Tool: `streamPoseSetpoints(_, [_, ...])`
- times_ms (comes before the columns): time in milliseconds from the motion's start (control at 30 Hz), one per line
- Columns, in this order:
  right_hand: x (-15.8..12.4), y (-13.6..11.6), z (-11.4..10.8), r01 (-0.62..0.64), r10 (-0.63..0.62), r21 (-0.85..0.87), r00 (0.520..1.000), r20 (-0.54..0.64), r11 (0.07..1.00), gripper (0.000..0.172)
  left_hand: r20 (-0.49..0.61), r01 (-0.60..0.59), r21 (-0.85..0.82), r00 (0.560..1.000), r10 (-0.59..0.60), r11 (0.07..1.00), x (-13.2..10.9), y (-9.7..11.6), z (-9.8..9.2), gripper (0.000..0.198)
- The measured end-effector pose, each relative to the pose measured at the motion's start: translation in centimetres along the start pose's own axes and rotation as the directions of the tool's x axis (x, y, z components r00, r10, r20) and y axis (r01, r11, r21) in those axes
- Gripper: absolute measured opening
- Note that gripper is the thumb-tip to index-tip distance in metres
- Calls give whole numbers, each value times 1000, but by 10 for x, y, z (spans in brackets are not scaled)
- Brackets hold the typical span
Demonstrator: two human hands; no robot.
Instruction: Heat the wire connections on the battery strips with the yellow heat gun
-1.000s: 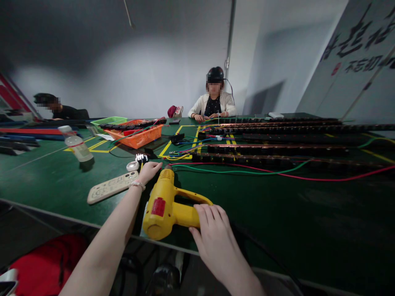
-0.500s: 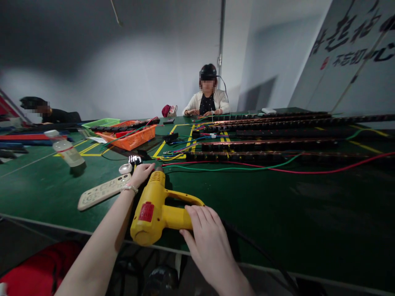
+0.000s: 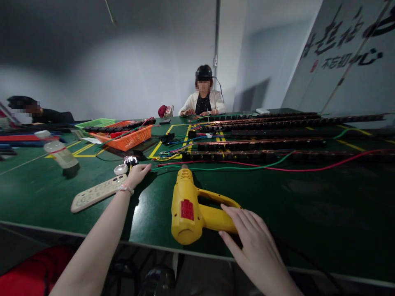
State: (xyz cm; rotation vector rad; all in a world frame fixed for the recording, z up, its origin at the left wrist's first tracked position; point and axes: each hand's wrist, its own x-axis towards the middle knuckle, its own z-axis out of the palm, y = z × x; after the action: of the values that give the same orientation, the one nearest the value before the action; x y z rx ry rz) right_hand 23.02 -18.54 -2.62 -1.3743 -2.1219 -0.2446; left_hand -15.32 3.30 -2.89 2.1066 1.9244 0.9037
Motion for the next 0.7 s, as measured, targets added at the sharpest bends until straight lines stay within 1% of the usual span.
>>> streamPoseSetpoints(167, [-9,25,-10,-1,-2,-94,999,-34,996,47,-3,28,-34,1000,-28,999,0,-1,0,57])
streamPoseSetpoints(300, [-18,43,-19,-15,8,-109,998,-61,994,40,3,29,-37,1000,-29,999,0,0,-1,57])
streamPoseSetpoints(433, [-27,57,-27,-67,56,-133,995,-89,989,34,-8,11,-16,1000,-11,1000,-1,3,-1,56])
streamPoseSetpoints(567, [-31,63,-28,-58,37,-175,992,-124,983,35,-17,0,-18,1000,-1,1000,0,2,-1,55])
streamPoseSetpoints(700, [-32,63,-26,-40,8,-226,990,-142,973,39,36,-28,-10,999,28,1000,2,0,1,52])
